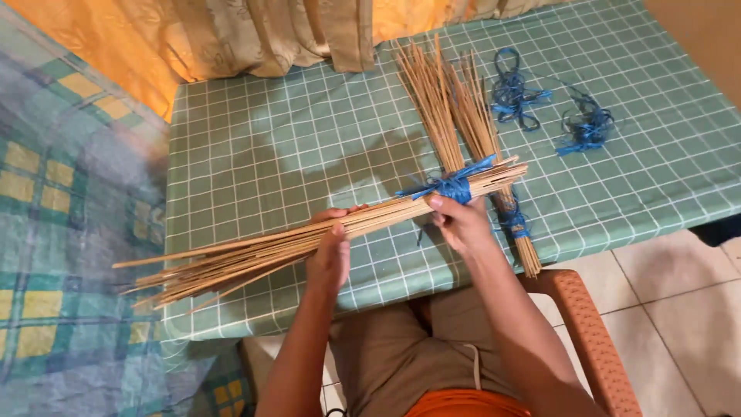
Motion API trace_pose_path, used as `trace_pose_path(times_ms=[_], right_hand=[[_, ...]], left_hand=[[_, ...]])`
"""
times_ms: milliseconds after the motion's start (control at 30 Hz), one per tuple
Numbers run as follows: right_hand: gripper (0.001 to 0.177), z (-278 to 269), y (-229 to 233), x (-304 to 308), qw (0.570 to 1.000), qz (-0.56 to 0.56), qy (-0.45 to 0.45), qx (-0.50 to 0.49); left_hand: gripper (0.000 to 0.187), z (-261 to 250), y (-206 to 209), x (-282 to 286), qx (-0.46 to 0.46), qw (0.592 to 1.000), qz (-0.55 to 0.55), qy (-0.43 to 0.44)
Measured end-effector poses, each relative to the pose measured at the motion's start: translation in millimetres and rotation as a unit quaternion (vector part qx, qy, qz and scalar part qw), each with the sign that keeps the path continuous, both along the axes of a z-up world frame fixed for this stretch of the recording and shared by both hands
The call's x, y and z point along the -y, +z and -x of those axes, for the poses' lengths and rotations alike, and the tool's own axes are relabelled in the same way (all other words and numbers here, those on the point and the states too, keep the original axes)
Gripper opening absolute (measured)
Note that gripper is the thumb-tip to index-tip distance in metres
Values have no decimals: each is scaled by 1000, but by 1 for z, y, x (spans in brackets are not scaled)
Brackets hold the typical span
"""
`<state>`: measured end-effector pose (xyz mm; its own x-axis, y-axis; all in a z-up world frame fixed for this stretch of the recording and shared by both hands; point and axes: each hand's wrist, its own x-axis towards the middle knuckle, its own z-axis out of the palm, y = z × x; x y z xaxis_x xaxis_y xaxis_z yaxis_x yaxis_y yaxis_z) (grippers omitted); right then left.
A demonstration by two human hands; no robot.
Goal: Organizing and tying thin wooden sticks into bundles using blue plastic strips.
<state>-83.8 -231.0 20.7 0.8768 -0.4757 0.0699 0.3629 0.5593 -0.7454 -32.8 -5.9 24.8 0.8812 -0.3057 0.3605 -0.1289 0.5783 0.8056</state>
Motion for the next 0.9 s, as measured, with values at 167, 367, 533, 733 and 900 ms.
trace_pose_path(times_ms=[167,367,533,733,900], right_hand=[[24,12,13,24,999,-3,-22,31],[24,19,62,28,988,-107,-83,-73],[23,10,79,104,962,-100,-212,-138],[25,1,84,183,914,103,-311,-239],[65,22,67,234,813,379,-189,-401]], left_hand=[[21,9,14,6,-11,1000,15,-2],[18,14,19,2,-57,997,28,37],[18,-25,4,-28,-169,975,81,121],[31,-30,-10,-20,-250,946,88,188],[41,-30,-8,-15,-329,909,100,235]])
